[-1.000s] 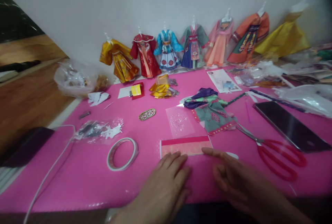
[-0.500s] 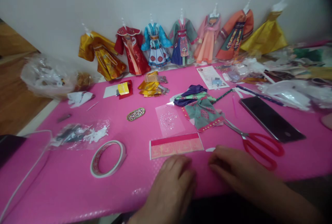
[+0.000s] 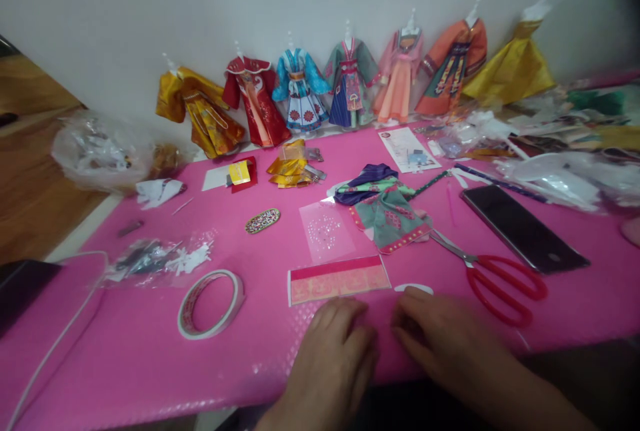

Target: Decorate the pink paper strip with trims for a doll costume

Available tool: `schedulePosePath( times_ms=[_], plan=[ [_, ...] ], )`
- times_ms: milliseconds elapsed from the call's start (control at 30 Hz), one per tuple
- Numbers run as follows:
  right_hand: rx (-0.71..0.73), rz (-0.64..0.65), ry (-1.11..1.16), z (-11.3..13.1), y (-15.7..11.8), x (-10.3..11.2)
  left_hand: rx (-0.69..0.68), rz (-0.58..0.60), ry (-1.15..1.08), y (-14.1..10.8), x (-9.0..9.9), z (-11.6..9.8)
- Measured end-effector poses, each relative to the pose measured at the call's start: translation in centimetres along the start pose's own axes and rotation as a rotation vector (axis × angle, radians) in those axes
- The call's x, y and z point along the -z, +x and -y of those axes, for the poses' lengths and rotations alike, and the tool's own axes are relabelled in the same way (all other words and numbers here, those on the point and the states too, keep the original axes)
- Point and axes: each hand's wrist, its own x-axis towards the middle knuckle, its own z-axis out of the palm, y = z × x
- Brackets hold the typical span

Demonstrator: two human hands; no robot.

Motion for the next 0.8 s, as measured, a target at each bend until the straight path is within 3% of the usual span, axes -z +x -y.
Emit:
schedulePosePath(
  times_ms=[200,567,800],
  plan=[
    [-0.014,0.049,0.089,-0.5,0.1,0.8,0.016,-0.006,-0.032,-0.1,-0.1,-0.1],
    [0.313,0.214,-0.062,-1.3,1.5,1.6,0.103,0.072,-0.106,-0.2,0.0,-0.1],
    [0.377,0.141,-0.14,-0.5,1.8,1.3,0.12,0.091,-0.13,-0.2,0.1,-0.2]
  ],
)
